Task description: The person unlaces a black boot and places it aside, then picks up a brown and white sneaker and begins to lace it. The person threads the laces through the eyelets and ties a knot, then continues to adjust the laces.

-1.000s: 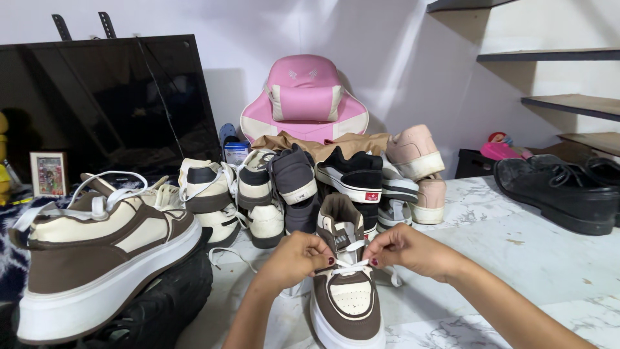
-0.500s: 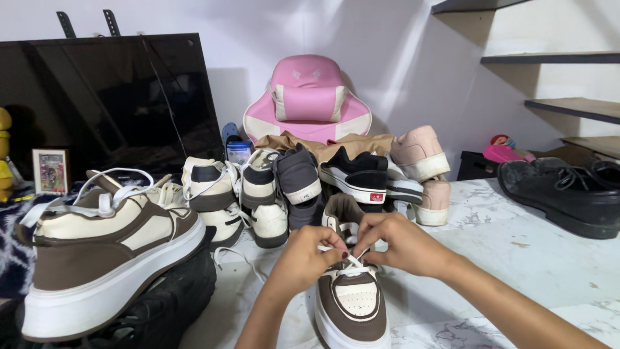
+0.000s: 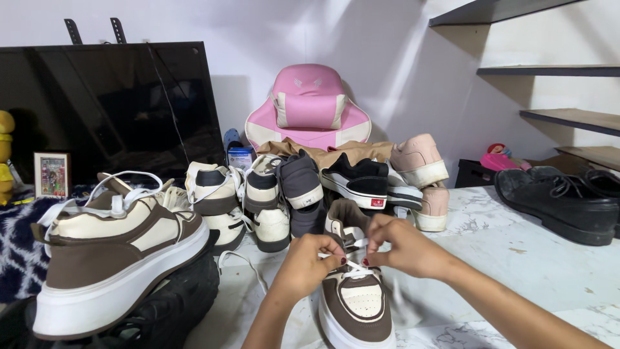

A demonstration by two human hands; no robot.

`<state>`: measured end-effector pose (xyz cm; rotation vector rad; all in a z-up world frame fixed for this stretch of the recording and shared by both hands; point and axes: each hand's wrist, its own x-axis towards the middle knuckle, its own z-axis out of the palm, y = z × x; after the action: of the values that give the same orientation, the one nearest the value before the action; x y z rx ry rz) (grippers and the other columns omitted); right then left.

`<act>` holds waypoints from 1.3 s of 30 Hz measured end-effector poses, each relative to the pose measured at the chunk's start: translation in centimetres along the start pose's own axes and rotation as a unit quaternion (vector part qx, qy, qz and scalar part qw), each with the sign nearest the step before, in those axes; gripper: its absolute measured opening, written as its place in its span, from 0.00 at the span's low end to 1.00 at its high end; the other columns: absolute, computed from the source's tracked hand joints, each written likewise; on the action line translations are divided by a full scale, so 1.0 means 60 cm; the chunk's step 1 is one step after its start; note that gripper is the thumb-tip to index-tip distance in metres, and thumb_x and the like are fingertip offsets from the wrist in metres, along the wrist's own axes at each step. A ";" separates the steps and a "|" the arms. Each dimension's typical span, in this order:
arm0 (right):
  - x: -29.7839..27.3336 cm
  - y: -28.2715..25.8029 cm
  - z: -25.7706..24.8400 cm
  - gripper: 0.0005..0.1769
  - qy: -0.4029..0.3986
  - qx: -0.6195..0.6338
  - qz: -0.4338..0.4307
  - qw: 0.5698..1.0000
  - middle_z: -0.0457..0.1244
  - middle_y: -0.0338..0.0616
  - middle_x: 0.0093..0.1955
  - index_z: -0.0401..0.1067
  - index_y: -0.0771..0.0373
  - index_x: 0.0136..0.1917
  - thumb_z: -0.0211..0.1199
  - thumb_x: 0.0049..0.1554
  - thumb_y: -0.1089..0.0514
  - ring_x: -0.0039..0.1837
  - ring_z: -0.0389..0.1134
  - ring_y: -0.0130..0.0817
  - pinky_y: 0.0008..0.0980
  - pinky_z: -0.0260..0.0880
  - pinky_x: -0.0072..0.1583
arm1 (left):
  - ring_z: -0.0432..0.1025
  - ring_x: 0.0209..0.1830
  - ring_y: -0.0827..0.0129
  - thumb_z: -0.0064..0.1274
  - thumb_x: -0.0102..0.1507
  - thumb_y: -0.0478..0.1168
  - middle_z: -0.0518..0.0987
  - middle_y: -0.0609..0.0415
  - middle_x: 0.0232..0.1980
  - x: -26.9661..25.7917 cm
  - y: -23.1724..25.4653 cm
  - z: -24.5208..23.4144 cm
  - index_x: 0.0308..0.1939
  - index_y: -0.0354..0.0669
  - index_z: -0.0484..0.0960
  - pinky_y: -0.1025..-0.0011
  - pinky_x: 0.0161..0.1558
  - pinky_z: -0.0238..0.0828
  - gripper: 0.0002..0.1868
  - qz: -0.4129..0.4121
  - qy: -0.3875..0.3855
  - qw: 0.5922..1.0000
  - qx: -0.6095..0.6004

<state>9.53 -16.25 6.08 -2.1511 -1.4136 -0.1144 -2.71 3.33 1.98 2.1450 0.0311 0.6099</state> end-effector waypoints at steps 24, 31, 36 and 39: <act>-0.020 0.089 0.007 0.08 -0.099 0.145 0.045 0.983 0.66 0.39 0.49 0.83 0.59 0.40 0.68 0.54 0.54 0.58 0.66 0.31 0.31 0.62 0.66 | 0.80 0.35 0.70 0.65 0.53 0.38 0.87 0.51 0.32 0.014 -0.048 -0.001 0.34 0.41 0.90 0.70 0.44 0.75 0.07 -0.009 0.025 0.999 0.030; -0.033 0.087 -0.001 0.06 -0.059 0.138 0.018 0.989 0.65 0.39 0.48 0.84 0.60 0.37 0.71 0.51 0.56 0.56 0.66 0.33 0.33 0.63 0.62 | 0.79 0.34 0.71 0.65 0.54 0.39 0.87 0.52 0.31 0.009 -0.046 -0.021 0.34 0.41 0.90 0.70 0.42 0.74 0.07 -0.040 -0.003 0.999 0.028; -0.032 0.089 0.014 0.07 -0.077 0.147 0.029 0.986 0.64 0.38 0.49 0.82 0.61 0.38 0.69 0.52 0.56 0.57 0.66 0.31 0.30 0.61 0.64 | 0.79 0.33 0.69 0.65 0.55 0.40 0.86 0.52 0.31 0.011 -0.052 -0.012 0.35 0.42 0.90 0.70 0.42 0.74 0.08 -0.072 0.021 0.996 0.045; -0.028 0.094 0.022 0.07 -0.090 0.154 0.040 0.983 0.65 0.37 0.48 0.82 0.61 0.40 0.69 0.53 0.56 0.57 0.66 0.31 0.29 0.62 0.64 | 0.80 0.34 0.70 0.66 0.53 0.39 0.87 0.53 0.31 0.011 -0.062 -0.001 0.34 0.42 0.90 0.71 0.43 0.74 0.07 -0.042 0.040 0.998 0.035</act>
<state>13.38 -18.60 2.09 -1.9935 -1.3395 0.3170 -1.45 5.78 -0.57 2.1749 0.1870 0.6538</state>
